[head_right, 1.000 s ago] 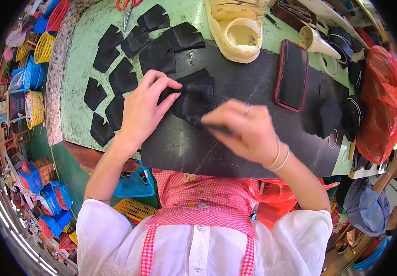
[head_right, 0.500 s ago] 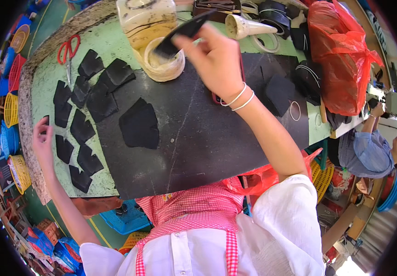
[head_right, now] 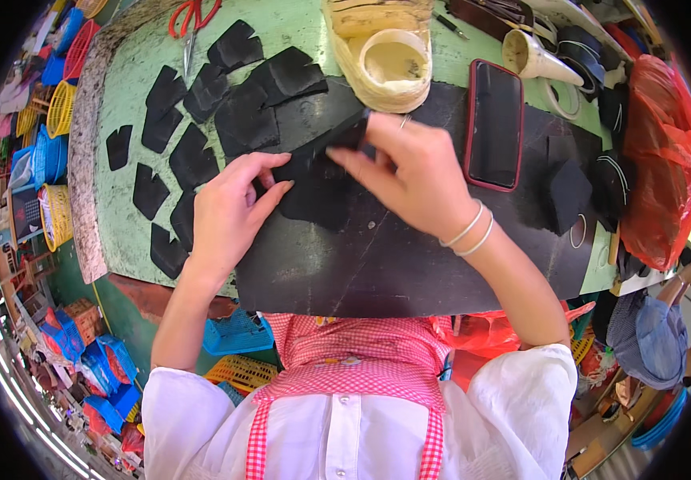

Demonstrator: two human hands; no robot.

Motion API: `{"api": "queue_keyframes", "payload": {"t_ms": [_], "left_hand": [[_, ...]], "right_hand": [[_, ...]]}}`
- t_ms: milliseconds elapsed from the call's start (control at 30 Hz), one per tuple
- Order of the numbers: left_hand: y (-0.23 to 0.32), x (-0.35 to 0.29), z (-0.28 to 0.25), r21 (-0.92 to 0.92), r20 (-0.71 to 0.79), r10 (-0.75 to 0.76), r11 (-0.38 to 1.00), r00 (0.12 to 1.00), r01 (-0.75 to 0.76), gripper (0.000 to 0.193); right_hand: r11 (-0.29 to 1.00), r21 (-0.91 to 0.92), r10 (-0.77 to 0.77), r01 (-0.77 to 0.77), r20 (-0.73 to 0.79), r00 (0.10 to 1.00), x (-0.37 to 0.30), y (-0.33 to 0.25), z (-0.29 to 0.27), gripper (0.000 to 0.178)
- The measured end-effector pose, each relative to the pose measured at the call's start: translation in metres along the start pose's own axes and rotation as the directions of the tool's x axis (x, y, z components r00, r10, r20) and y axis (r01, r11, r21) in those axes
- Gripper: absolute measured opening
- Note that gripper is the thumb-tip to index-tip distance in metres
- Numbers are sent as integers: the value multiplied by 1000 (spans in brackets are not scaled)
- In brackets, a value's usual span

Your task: Applying adhesive to small black fabric pieces using a brush as part of the shoe manufacturing process.

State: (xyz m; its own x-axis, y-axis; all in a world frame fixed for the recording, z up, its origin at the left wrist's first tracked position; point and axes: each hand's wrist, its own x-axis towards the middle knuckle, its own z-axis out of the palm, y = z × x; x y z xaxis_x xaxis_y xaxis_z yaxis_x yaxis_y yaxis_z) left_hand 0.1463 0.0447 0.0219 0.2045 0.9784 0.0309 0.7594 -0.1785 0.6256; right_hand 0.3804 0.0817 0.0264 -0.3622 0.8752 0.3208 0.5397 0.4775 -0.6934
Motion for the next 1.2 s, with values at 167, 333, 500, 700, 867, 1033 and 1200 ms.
{"api": "queue_keyframes", "payload": {"t_ms": [167, 333, 500, 700, 867, 1033, 1200], "left_hand": [[1, 0, 0, 78, -17, 7, 997, 1000, -6, 29], [0, -1, -3, 105, -23, -2, 994, 1000, 5, 26], [-5, -7, 4, 114, -125, 81, 991, 989, -67, 19], [-60, -29, -58, -544, -217, -414, 803, 884, 243, 16], [-245, -137, -183, 465, -492, -174, 776, 853, 426, 30], [-107, -39, -82, -179, -263, -328, 941, 907, 288, 32], [-13, -6, -28, -157, -50, -92, 984, 994, 83, 33]], "right_hand": [[970, 124, -235, 208, 271, 933, -8, -22, -4, 22], [997, -10, -74, 75, 79, 994, 1, -8, -4, 22], [954, 153, -287, 257, 221, 932, -43, -27, 0, 30], [848, 439, 360, -298, -65, 931, -44, -8, -38, 15], [865, 443, 364, -235, -230, 903, 3, 2, -53, 8], [996, 14, 84, -83, -170, 982, 42, 26, -35, 23], [934, 248, 340, -258, -391, 855, 35, 39, -60, 21]]}}
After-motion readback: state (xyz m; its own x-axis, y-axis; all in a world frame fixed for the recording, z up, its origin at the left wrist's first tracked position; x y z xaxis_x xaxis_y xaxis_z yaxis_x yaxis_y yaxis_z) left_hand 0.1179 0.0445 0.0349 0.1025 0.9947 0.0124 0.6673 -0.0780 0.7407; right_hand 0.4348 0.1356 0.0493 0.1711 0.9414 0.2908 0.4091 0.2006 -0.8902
